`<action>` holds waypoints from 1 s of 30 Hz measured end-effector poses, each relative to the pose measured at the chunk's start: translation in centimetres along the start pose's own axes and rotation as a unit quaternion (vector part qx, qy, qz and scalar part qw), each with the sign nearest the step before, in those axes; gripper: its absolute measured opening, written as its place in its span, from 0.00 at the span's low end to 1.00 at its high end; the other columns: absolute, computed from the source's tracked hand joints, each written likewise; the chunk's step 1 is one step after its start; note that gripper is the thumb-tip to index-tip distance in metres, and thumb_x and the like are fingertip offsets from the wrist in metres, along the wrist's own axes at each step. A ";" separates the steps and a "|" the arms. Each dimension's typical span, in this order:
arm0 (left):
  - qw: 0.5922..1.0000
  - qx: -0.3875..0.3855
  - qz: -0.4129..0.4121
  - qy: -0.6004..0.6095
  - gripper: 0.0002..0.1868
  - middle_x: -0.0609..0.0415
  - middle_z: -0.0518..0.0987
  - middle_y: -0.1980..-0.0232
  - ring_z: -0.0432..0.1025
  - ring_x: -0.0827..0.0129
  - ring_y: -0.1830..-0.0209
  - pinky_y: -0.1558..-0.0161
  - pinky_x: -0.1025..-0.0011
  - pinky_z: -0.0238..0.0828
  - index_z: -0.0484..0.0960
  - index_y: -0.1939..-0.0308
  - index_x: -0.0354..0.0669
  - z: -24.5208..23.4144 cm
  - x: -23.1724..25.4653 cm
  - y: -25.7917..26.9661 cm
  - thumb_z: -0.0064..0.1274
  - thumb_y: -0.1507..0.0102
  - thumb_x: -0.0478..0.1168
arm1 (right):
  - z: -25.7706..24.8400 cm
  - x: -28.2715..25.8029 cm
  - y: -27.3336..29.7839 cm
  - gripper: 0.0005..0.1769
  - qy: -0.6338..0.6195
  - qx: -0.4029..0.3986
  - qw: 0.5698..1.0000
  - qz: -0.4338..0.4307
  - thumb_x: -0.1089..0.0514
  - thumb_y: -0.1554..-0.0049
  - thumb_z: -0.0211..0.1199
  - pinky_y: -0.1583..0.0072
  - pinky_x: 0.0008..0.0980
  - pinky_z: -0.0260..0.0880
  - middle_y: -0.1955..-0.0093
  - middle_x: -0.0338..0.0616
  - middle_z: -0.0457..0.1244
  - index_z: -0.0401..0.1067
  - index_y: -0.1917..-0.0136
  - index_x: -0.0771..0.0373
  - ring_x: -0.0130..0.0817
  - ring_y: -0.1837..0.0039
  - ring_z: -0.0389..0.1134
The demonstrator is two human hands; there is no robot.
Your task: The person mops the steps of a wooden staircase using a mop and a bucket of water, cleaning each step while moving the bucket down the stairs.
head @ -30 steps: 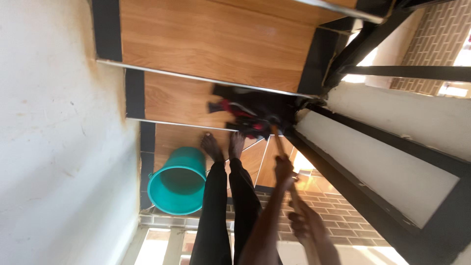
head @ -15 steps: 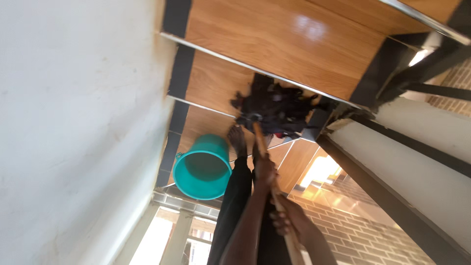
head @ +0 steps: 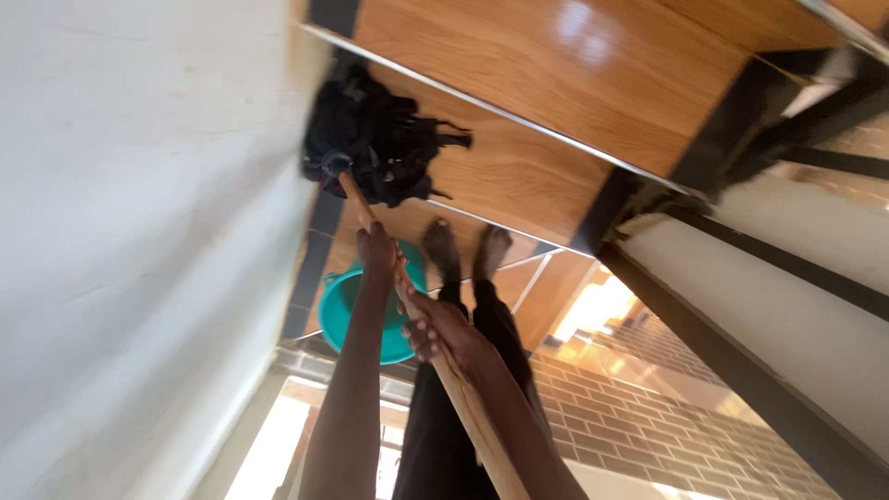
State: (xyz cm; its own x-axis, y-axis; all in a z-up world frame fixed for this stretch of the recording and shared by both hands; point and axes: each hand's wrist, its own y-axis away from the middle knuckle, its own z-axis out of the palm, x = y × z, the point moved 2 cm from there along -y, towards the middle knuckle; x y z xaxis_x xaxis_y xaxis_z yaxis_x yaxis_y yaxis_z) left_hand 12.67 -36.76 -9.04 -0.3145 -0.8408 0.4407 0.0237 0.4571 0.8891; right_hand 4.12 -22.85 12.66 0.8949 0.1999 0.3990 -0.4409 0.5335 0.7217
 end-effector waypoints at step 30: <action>0.897 -0.104 0.046 -0.426 0.21 0.37 0.79 0.70 0.76 0.47 0.78 0.76 0.57 0.77 0.64 0.50 0.36 15.8 -18.1 16.5 0.38 0.28 0.54 | -12.2 4.8 16.4 0.21 -0.117 0.112 0.978 -0.128 0.37 0.35 0.49 0.79 0.18 0.40 0.77 0.28 0.48 0.64 0.43 0.55 0.18 0.80 0.43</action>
State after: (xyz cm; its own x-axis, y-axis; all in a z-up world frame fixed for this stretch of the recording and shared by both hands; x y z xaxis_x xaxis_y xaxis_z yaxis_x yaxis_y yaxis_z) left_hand 3.71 -9.38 -4.27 -0.9115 -0.2347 0.3378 0.2361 0.3739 0.8969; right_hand 2.05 -3.11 19.53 0.9497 -0.1239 0.2877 -0.2312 0.3422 0.9107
